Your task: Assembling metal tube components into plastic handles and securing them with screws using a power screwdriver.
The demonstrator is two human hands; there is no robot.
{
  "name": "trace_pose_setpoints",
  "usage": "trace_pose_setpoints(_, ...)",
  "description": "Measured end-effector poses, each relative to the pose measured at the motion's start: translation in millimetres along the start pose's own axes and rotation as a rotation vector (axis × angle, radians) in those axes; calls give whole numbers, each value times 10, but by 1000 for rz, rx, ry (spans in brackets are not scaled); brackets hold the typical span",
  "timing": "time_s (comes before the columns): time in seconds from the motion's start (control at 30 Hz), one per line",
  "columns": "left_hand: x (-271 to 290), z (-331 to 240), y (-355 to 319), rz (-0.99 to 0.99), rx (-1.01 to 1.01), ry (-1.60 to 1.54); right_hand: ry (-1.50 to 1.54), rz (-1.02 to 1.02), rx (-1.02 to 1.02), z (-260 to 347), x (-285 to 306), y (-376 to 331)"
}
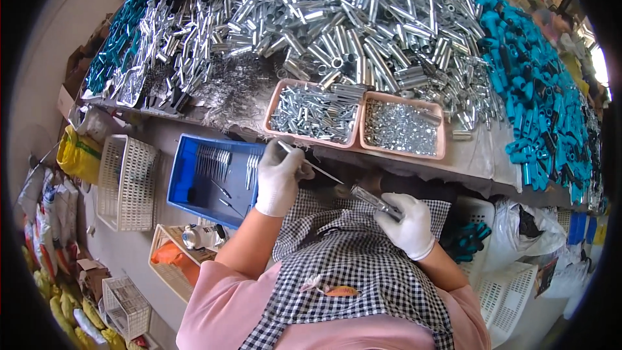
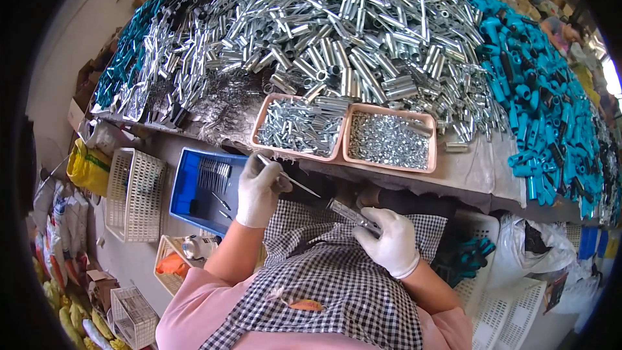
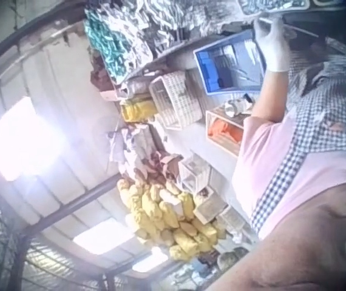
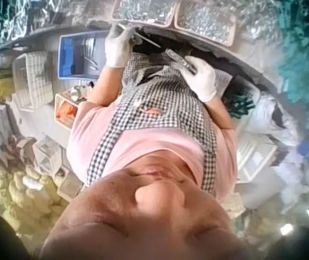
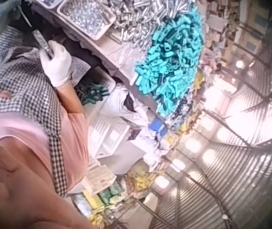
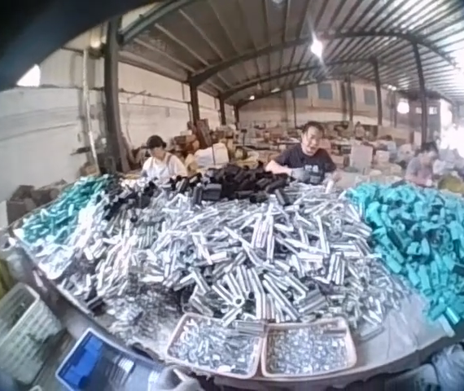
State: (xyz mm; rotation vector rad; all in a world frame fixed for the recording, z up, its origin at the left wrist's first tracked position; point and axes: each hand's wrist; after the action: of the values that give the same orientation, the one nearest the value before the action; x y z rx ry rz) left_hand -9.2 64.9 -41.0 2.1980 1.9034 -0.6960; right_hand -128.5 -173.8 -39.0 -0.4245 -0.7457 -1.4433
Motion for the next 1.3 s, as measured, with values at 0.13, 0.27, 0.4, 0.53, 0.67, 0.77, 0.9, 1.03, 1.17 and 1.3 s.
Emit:
trace_pose_setpoints(0.13,-303,191,-116,108,9,54,-34,-54,4,-61,133,-186)
trace_pose_setpoints(0.27,-631,357,-291,165,91,78,-118,-143,58,-154,177,-294)
trace_pose_setpoints(0.4,-810,446,-369,170,190,7,-163,-173,90,-217,266,-353)
trace_pose_setpoints(0.53,-915,346,-392,244,332,7,-192,-230,118,-325,354,-426)
trace_pose_setpoints(0.67,-976,294,-281,370,520,7,-177,-256,159,-384,439,-428)
trace_pose_setpoints(0.77,-898,275,-200,533,617,-54,-51,-289,169,-394,471,-459)
trace_pose_setpoints(0.9,-1116,252,-173,588,533,419,-66,-310,116,-466,516,-470)
trace_pose_setpoints(1.03,-1257,428,-229,557,429,533,-68,-287,97,-577,476,-503)
trace_pose_setpoints(1.17,-1468,399,-183,640,390,641,-30,-334,96,-684,554,-533)
trace_pose_setpoints(1.3,-1716,483,-99,743,328,764,121,-303,42,-815,750,-637)
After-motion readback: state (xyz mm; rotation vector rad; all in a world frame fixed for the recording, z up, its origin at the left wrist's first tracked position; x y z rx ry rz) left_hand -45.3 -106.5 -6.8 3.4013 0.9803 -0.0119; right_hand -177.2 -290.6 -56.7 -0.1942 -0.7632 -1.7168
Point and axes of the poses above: each hand's wrist, its own y-axis towards the middle knuckle, its own x-axis out of the back of the hand, z = x × y, and after that the axes turned 11 degrees about z, right-handed
